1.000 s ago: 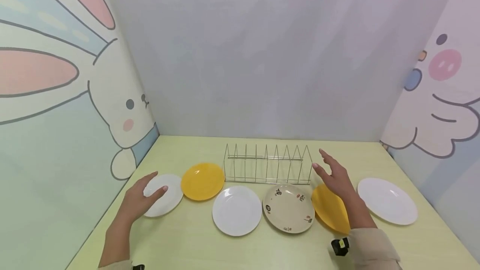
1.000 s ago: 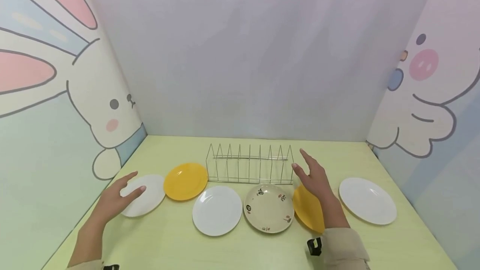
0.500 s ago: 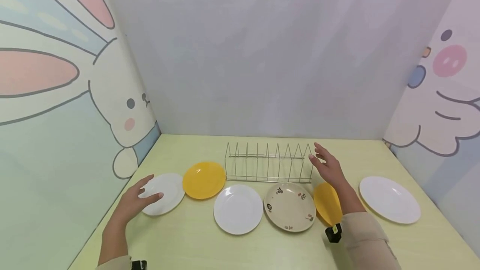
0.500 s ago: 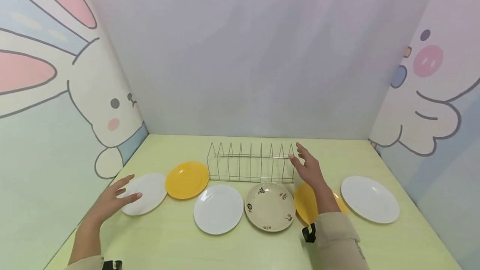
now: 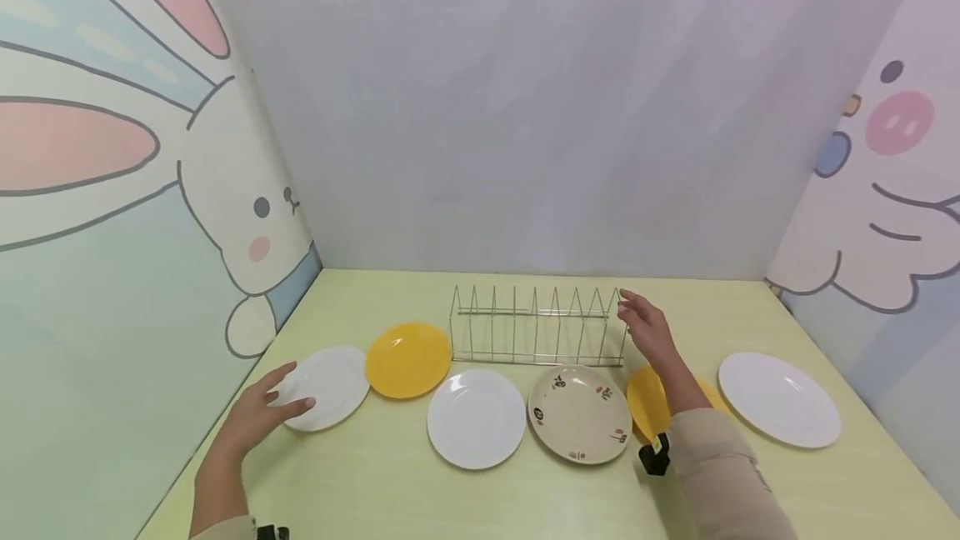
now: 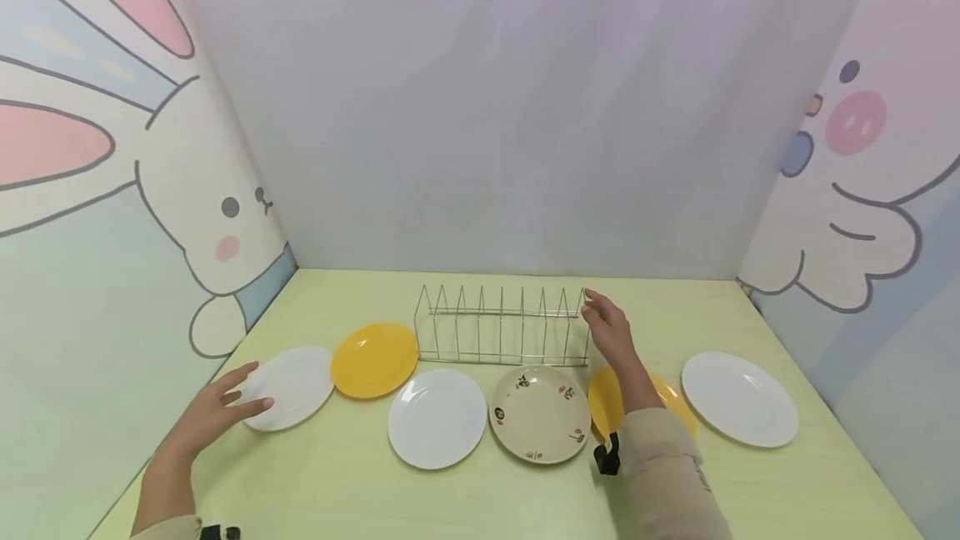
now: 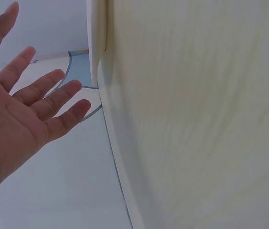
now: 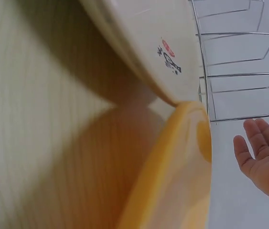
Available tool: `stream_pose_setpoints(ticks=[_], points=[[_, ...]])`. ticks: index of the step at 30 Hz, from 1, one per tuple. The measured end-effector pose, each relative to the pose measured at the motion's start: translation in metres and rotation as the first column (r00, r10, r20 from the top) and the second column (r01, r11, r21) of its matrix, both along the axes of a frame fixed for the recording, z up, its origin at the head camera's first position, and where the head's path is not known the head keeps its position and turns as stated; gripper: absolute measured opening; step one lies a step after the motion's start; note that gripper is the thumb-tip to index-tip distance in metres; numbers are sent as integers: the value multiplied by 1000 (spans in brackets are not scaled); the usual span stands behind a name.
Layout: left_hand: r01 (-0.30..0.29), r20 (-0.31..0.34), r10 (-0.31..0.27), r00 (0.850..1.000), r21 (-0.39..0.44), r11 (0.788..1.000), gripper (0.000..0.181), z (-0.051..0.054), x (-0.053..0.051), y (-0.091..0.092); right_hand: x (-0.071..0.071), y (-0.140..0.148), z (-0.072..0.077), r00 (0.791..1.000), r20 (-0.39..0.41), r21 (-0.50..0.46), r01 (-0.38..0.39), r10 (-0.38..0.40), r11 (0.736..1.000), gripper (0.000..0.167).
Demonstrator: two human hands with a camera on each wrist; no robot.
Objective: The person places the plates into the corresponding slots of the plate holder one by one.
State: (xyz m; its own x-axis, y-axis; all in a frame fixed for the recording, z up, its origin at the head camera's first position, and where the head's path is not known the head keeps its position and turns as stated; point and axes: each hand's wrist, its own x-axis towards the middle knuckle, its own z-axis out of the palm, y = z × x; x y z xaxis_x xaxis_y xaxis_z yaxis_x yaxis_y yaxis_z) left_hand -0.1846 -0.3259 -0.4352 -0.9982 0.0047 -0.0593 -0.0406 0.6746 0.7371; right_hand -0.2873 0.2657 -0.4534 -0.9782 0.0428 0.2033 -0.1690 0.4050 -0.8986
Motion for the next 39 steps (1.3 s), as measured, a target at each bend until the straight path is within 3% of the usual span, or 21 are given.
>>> stream_pose_setpoints(ticks=[13, 19, 26, 36, 39], points=[[-1, 32, 2, 999, -24, 1000, 80, -5, 5, -10, 4, -10, -10, 983, 144, -160, 135, -112, 978, 43], [-3, 48, 4, 999, -11, 1000, 81, -4, 7, -18, 4, -16, -8, 985, 141, -224, 132, -102, 966, 43], [-9, 127, 8, 992, 9, 1000, 85, -11, 1, -28, 4, -19, -7, 987, 140, -276, 111, -74, 955, 44], [-108, 208, 74, 975, 154, 982, 91, -29, -12, -37, 4, -16, -7, 986, 142, -269, 120, -84, 956, 45], [-122, 200, 97, 975, 119, 985, 89, -33, -16, -40, 4, -17, -8, 985, 148, -271, 127, -89, 954, 45]])
